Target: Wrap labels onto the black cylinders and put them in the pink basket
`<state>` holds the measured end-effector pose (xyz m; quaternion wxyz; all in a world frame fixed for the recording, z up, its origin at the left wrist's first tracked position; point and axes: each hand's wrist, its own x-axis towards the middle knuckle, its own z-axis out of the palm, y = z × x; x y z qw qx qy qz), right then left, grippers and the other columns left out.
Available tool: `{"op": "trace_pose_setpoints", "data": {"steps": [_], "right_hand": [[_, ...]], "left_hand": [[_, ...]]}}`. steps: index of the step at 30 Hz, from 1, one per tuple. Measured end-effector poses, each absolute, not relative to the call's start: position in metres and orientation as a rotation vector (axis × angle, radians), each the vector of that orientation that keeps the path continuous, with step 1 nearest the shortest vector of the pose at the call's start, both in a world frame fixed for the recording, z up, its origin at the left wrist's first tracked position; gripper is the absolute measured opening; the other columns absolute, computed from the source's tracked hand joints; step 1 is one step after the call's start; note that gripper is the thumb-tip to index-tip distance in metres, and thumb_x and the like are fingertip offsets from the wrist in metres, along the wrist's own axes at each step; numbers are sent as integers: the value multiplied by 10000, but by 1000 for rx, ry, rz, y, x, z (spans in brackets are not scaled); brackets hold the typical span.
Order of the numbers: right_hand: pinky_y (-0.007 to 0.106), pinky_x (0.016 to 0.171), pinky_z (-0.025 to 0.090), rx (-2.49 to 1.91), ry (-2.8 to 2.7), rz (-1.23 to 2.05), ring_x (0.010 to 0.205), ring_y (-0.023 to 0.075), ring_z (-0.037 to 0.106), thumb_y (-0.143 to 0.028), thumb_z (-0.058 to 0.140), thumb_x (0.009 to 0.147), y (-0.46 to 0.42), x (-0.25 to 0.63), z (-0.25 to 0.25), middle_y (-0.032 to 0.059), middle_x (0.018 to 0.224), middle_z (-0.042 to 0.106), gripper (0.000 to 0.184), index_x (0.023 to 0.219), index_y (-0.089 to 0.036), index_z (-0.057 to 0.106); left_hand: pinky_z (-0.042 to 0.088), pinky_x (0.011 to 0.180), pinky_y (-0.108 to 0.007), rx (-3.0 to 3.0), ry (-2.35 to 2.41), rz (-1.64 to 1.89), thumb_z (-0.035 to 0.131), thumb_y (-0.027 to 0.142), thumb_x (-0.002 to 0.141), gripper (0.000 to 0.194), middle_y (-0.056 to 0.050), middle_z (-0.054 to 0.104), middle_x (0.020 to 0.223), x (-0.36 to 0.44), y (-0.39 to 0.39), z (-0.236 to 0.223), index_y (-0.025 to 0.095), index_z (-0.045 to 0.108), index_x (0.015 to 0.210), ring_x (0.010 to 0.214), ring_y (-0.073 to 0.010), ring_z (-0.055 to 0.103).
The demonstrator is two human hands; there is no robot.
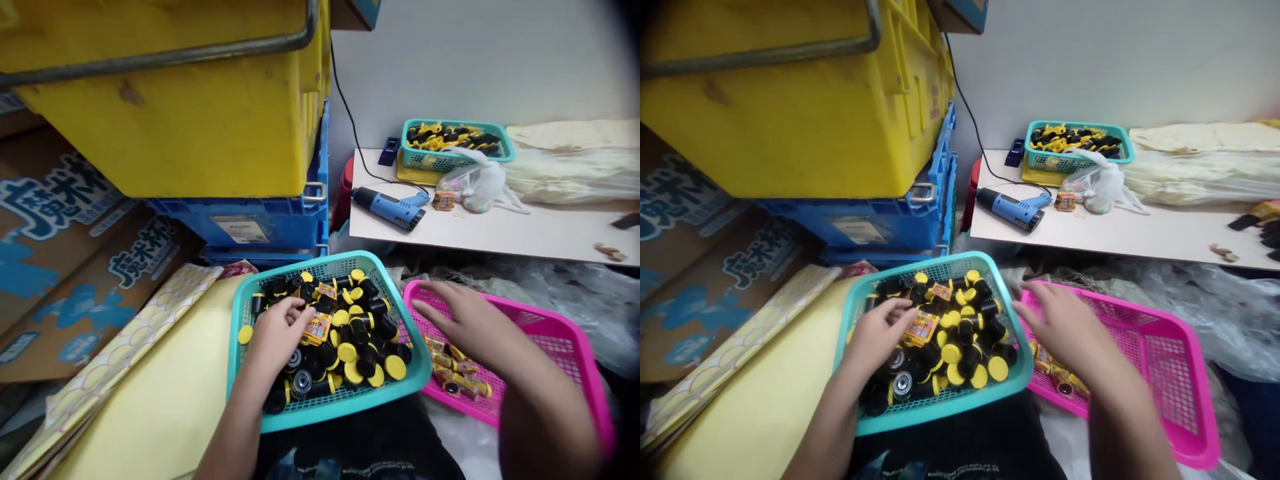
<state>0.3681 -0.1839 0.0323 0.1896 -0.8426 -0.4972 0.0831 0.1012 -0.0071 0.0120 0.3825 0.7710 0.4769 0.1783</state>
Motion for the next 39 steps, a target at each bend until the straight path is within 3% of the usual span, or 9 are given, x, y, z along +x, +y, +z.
{"op": "trace_pose_setpoints", "data": {"steps": [3,7,12,19,23,26,32,35,39], "right_hand": [[397,806,447,-2192,-1659,471,958,280,605,-505,496,884,-115,333,38,111,1065,661,379,1077,-220,655],[361,725,420,-2193,-1818,651,884,280,617,-394,515,885,-52,301,41,117,942,677,263,928,-193,679],[346,731,413,-2168,-1810,671,868,264,619,-401,521,880,-42,291,37,121,957,679,276,945,-191,688],[307,698,403,-1961,-1609,795,780,196,602,-452,511,875,-61,303,27,66,890,689,316,907,-192,688],[291,651,410,-1762,-1274,1062,680,156,574,-593,365,905,-66,294,24,79,828,676,554,856,-143,684],[265,630,397,-1665,-1141,1108,664,138,552,-549,556,803,-66,285,22,58,772,659,439,799,-126,677],[248,637,388,-1592,-1196,1061,648,118,520,-446,607,774,-70,282,27,28,699,622,322,738,-129,648],[241,629,381,-1541,-1199,1120,637,110,503,-493,613,769,-72,281,26,25,691,606,369,737,-125,629],[228,602,358,-1582,-1210,1131,615,99,479,-539,592,772,-71,286,17,18,685,591,415,717,-128,610]], "left_hand": [[466,617,-290,2030,1222,391,692,417,705,355,-11,683,719,109,-16,12,203,682,988,647,-186,626],[452,632,-290,2093,1351,464,628,360,777,162,3,619,665,104,-6,10,207,645,826,659,-181,603],[480,708,-317,2294,1306,510,690,246,724,196,-69,661,907,99,16,-1,193,679,913,810,-218,625],[461,735,-323,2351,1222,515,551,178,813,124,-34,677,773,103,9,-1,208,663,768,777,-208,616],[447,791,-322,2540,968,750,517,180,858,145,-36,673,814,101,-4,8,202,631,771,843,-200,597],[448,772,-325,2650,739,875,532,202,878,155,-36,667,800,102,-14,14,201,641,767,798,-189,587],[518,786,-309,1866,964,1081,721,331,742,228,-52,645,972,110,-15,18,204,660,920,911,-184,621],[526,662,-260,1420,989,875,791,342,629,477,0,658,767,115,-9,21,176,614,1039,704,-139,632],[509,601,-241,1310,1073,739,792,399,599,414,5,671,630,110,-1,27,147,648,896,572,-123,610]]}}
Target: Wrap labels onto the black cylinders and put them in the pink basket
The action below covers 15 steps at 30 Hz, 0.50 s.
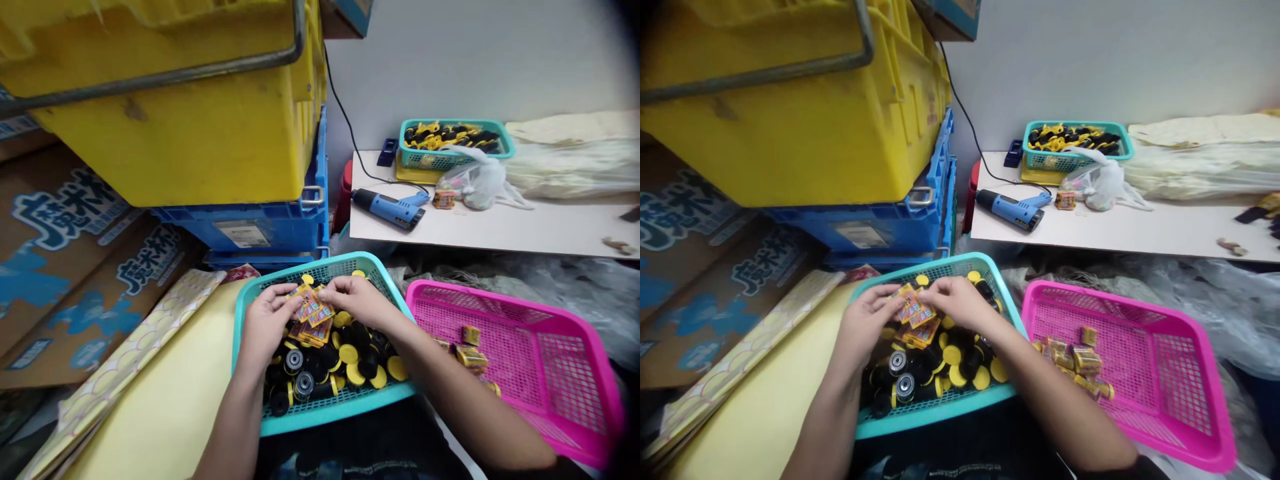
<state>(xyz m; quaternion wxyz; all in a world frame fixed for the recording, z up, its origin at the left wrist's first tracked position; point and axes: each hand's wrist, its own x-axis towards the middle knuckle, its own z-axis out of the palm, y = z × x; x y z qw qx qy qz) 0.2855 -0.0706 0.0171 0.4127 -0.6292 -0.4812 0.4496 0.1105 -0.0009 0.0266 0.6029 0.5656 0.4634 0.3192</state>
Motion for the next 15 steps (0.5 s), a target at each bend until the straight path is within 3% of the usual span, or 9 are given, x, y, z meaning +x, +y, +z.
{"op": "trace_pose_setpoints", "data": {"steps": [4,8,11,13,15], "right_hand": [[254,585,343,-1952,-1595,1088,602,129,502,-564,505,836,-65,294,15,34,666,594,454,689,-150,618],[281,603,372,-2203,-1861,692,716,191,581,-550,337,936,-47,288,24,80,813,649,488,891,-160,627],[303,747,434,-2090,-2034,563,977,238,579,-496,525,879,-29,272,26,103,1042,638,414,1110,-155,566],[327,861,435,-1990,-2206,528,1137,270,513,-376,689,778,-18,259,25,110,1180,592,457,1161,-163,561],[360,895,441,-1938,-2347,531,1154,296,508,-245,727,727,-10,247,22,130,1205,580,446,1142,-150,596]], "left_hand": [[520,642,-237,1333,1173,870,803,382,567,331,-28,712,710,93,9,27,142,665,748,647,-136,644],[485,548,-194,1288,1149,914,828,340,550,498,15,683,611,84,14,25,142,647,970,531,-99,591],[475,517,-184,1279,1105,893,806,329,592,584,32,668,556,89,10,25,147,589,1102,487,-95,577],[480,510,-185,1262,1101,900,796,338,603,521,18,683,574,93,8,24,142,607,1048,484,-96,584],[490,520,-184,1243,1105,919,802,345,595,425,-6,706,628,94,8,22,134,648,930,513,-95,601]]}}
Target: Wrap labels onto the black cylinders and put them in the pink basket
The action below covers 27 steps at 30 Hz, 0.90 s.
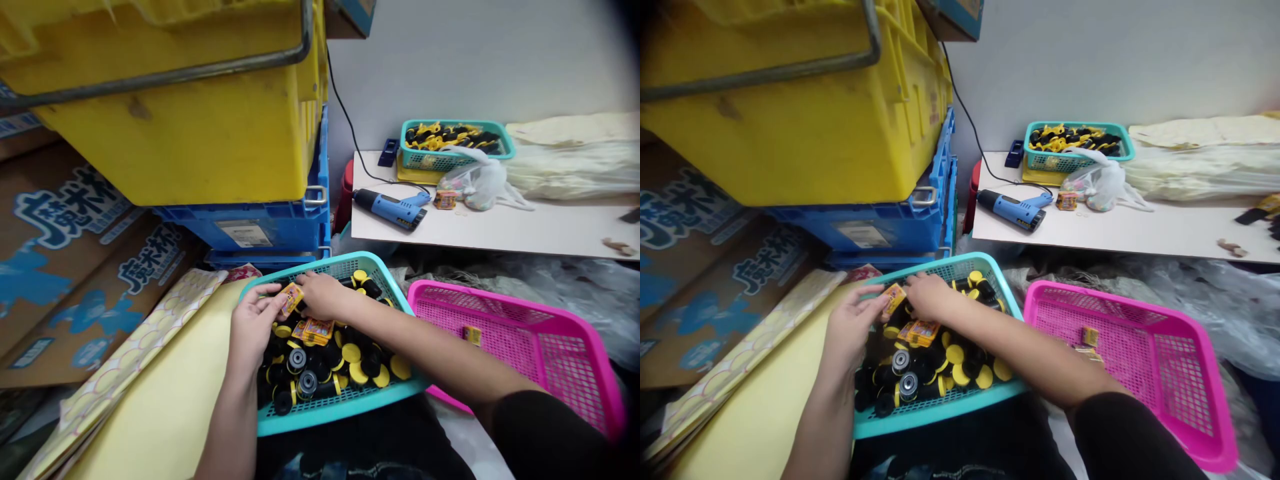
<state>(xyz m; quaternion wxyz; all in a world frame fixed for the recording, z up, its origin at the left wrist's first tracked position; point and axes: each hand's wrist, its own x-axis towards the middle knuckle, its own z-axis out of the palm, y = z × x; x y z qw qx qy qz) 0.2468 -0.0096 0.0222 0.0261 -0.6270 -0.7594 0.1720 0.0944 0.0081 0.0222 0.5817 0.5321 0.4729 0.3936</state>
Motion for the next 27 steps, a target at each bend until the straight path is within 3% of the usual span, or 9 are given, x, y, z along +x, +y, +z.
{"op": "trace_pose_setpoints", "data": {"steps": [4,6,11,18,21,24,27], "right_hand": [[418,778,492,-1992,-2431,597,927,327,614,-155,660,740,-1,231,24,198,1041,635,270,996,-71,657],[433,789,487,-1993,-2398,576,937,334,605,-184,631,764,-3,235,29,206,1036,636,255,989,-67,658],[369,935,426,-1857,-1926,555,1062,227,523,-221,608,794,-28,279,43,74,1069,629,347,1140,-191,604],[282,789,493,-979,-664,1276,821,110,585,-321,810,648,-75,300,45,-11,946,578,460,994,-218,526],[251,775,490,-810,-552,1363,792,92,582,-323,824,648,-80,290,44,-18,897,563,459,957,-202,508],[168,621,430,-832,-589,1316,664,47,508,-341,848,613,-78,281,41,-40,780,521,476,903,-178,508],[168,540,376,-901,-642,1359,585,40,454,-415,854,580,-77,279,36,-52,718,489,528,864,-167,484]], "left_hand": [[506,550,-176,1238,1100,943,804,360,613,339,-30,739,728,91,9,17,136,711,849,570,-89,619],[509,550,-177,1251,1117,967,786,377,649,303,-27,743,736,88,8,16,147,731,838,558,-84,610],[556,639,-207,1314,1107,1006,742,387,713,228,-21,760,788,87,2,18,185,760,818,683,-129,679],[578,753,-263,1433,1060,927,703,407,763,235,-36,768,875,95,-3,15,197,768,844,817,-185,715],[578,756,-270,1491,1049,927,684,404,780,242,-40,768,873,98,-5,14,192,769,858,810,-190,717],[574,761,-274,1535,1057,958,664,410,797,256,-42,767,876,100,-9,16,187,766,871,817,-193,716],[573,751,-278,1571,1064,981,643,423,810,278,-44,767,869,103,-12,20,183,765,878,803,-194,714]]}}
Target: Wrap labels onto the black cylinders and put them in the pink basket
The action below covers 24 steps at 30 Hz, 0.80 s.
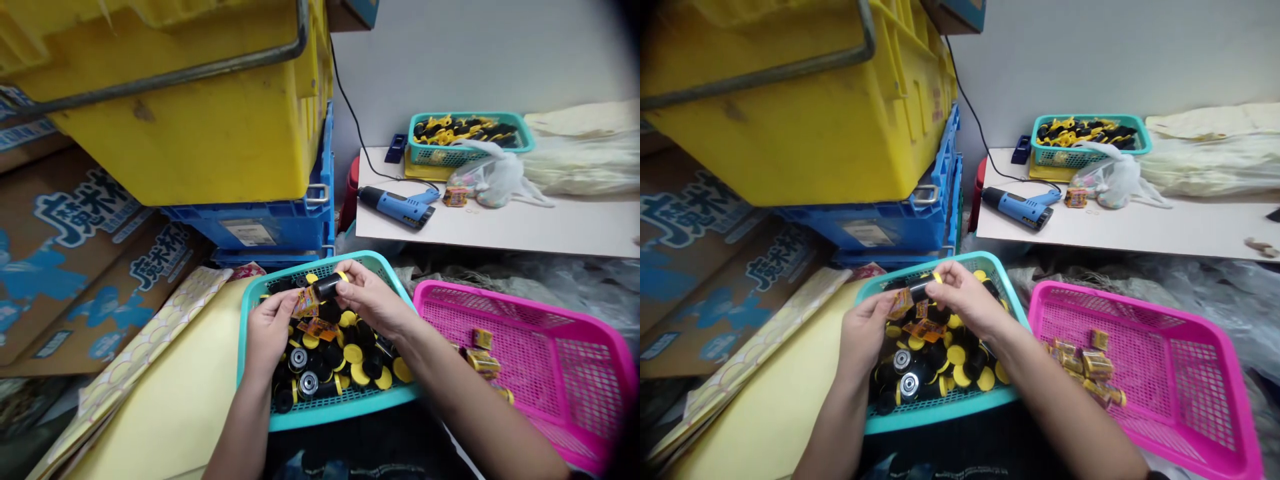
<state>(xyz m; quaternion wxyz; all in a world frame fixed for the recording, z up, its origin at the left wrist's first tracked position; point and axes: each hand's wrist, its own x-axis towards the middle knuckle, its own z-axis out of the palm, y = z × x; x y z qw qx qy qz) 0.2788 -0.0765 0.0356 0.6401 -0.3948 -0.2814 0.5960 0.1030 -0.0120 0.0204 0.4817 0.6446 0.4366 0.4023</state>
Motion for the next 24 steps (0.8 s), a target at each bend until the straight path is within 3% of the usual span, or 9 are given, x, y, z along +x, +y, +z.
{"op": "trace_pose_setpoints", "data": {"steps": [8,12,16,19,22,24], "right_hand": [[188,566,348,-1110,-816,1308,615,57,433,-404,850,569,-79,284,26,-58,701,455,552,857,-165,443],[204,616,366,-1077,-892,1240,675,74,438,-352,853,572,-78,277,21,-44,766,464,549,886,-177,438],[216,674,414,-926,-953,1304,776,98,493,-334,861,577,-81,269,18,-11,910,493,554,914,-199,442],[252,793,446,-740,-881,1400,947,138,518,-470,799,654,-84,265,19,31,1087,490,514,950,-202,476],[270,790,451,-660,-715,1620,877,130,538,-564,663,780,-87,260,20,39,1028,511,503,1084,-211,473],[268,779,448,-629,-660,1707,825,119,538,-561,681,769,-88,255,20,26,967,519,547,1127,-219,449]], "left_hand": [[561,804,-296,1563,1058,922,661,465,794,311,-61,759,930,105,-11,25,188,765,888,880,-217,699],[593,656,-301,1340,904,753,696,517,747,426,-84,740,970,103,-16,33,175,733,998,778,-213,700],[572,630,-228,1225,788,712,848,322,607,405,-39,733,859,101,-25,43,186,716,965,666,-138,671],[561,653,-209,1215,791,768,844,244,607,329,-19,726,863,103,-30,44,198,722,908,694,-122,665],[563,691,-224,1239,776,811,824,232,628,294,-33,725,946,107,-33,40,203,729,905,794,-152,678],[565,710,-238,1257,766,827,823,226,620,283,-43,728,958,110,-35,39,201,732,886,847,-178,681]]}}
